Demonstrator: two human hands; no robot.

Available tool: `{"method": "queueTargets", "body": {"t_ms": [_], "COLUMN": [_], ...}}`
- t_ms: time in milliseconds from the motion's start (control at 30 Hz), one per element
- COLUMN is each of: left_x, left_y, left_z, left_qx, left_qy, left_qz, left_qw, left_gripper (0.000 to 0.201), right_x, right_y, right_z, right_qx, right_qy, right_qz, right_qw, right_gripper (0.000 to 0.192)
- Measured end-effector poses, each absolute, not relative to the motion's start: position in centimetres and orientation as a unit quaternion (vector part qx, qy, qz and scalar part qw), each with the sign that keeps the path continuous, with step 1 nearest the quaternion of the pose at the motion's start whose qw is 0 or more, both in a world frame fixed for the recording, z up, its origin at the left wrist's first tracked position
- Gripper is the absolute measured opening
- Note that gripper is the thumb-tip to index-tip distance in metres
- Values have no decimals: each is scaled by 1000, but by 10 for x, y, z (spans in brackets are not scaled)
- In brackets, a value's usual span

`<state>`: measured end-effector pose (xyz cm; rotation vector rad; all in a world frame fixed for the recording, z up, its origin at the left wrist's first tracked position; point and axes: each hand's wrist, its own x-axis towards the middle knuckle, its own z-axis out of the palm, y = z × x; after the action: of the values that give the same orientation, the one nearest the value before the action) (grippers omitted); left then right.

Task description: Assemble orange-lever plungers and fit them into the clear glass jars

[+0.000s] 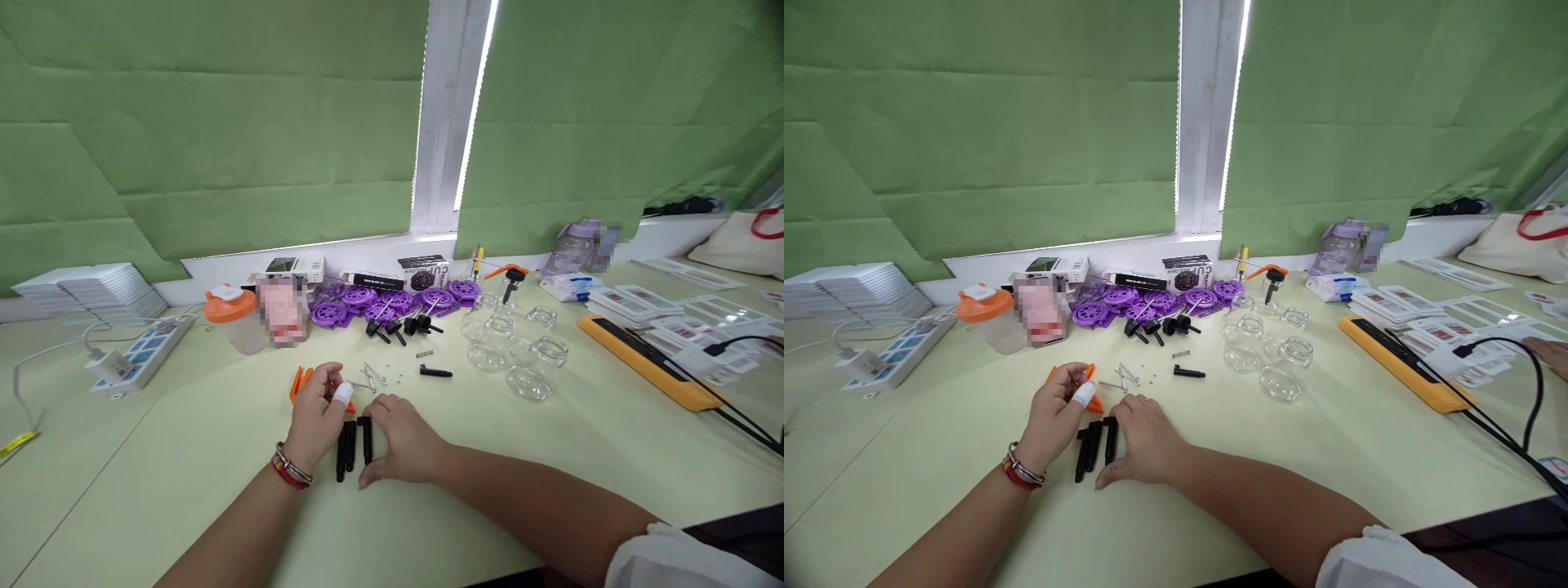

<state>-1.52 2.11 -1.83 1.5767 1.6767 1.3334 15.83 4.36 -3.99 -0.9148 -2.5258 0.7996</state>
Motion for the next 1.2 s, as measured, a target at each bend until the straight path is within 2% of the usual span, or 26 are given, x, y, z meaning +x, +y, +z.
{"method": "queueTargets", "body": {"t_ms": [333, 433, 500, 600, 633, 833, 1200], "left_x": [-12, -12, -12, -11, -10, -9, -10], "left_y": [21, 21, 20, 21, 21, 22, 21], "left_z": [-20, -20, -20, -19, -19, -21, -22], "left_qx": [576, 581, 584, 580, 578, 582, 590], "left_qy": [609, 612, 613, 616, 617, 613, 615], "left_qz": [487, 479, 473, 472, 473, 470, 459], "left_qw": [244, 242, 242, 247, 250, 254, 251], "left_gripper": [31, 32, 32, 31, 32, 33, 32], "right_x": [148, 155, 167, 195, 205, 243, 236], "right_y": [47, 55, 70, 107, 120, 170, 169], "right_z": [-47, -42, -34, -23, -21, -36, -39], "right_qx": [-306, -307, -324, -406, -430, -419, -420], "right_qy": [-894, -881, -862, -814, -804, -825, -845], "right_qz": [274, 290, 296, 284, 279, 282, 240], "right_qw": [181, 211, 254, 302, 301, 256, 228], "right_gripper": [88, 85, 66, 23, 18, 19, 17]}}
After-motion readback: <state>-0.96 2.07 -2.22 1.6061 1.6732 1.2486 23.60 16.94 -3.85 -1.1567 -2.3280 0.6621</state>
